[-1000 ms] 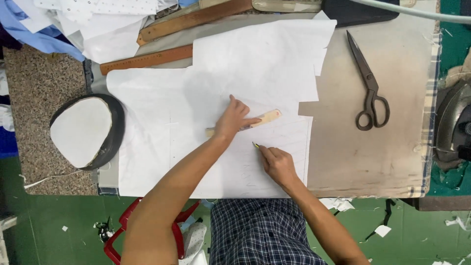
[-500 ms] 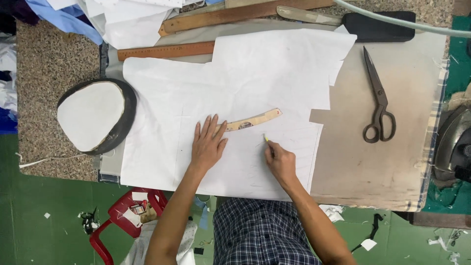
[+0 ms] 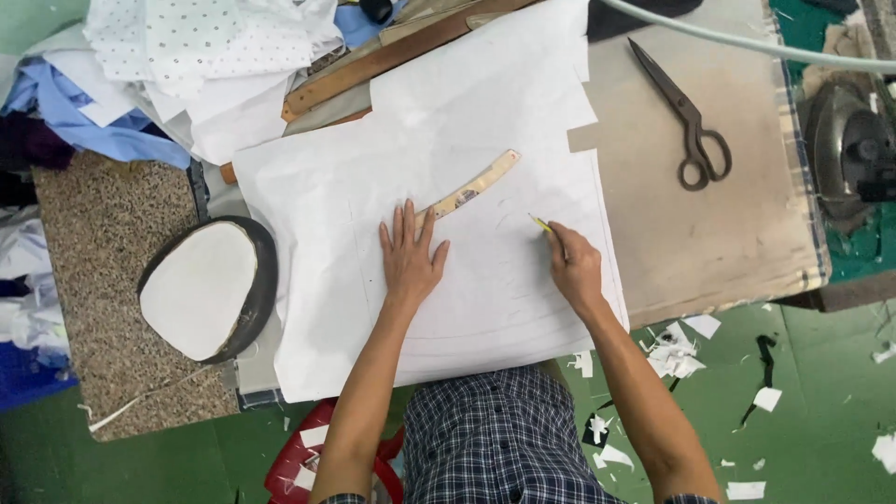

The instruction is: The person uses a ruler and pencil to draw multiple straight lines on a large sheet of white paper laid on a work table. The ruler is repositioned repeatedly to create parallel and intersecting lines across the paper surface.

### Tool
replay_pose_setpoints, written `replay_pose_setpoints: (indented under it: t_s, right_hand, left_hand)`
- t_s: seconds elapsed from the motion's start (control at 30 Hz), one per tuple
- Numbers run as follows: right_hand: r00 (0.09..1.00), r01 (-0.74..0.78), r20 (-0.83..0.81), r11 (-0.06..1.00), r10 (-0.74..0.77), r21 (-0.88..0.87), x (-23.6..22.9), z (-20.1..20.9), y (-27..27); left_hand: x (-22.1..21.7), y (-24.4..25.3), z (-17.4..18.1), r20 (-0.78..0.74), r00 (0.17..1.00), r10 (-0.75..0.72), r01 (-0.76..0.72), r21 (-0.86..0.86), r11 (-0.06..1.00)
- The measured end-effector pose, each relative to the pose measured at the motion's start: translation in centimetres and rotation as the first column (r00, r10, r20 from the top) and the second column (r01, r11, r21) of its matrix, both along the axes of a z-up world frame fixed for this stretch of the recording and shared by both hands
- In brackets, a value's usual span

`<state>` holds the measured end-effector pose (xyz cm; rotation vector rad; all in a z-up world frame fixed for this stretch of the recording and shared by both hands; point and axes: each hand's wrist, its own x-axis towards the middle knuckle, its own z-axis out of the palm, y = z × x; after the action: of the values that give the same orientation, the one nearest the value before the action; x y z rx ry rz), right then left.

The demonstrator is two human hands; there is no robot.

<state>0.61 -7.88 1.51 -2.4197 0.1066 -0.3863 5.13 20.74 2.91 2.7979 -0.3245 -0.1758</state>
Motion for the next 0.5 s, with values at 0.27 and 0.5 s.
replay_pose_setpoints:
  t_s: [0.27,0.5]
  right_hand:
    - [0.96,-0.253,-0.175,0.948,0.22,-0.193,-14.0,-3.9,0.2]
    - [0.958,-0.287,-0.069,0.935,0.279,-0.208,-11.7,0.0,1.4]
  left_hand:
    - [-6.4,1.9,-1.1,0.046,0.998,0.041,-0.042,0.022,0.999]
    - [-6.8,1.6,0.1,0.101,0.991,0.093,-0.093,-0.005,0.996]
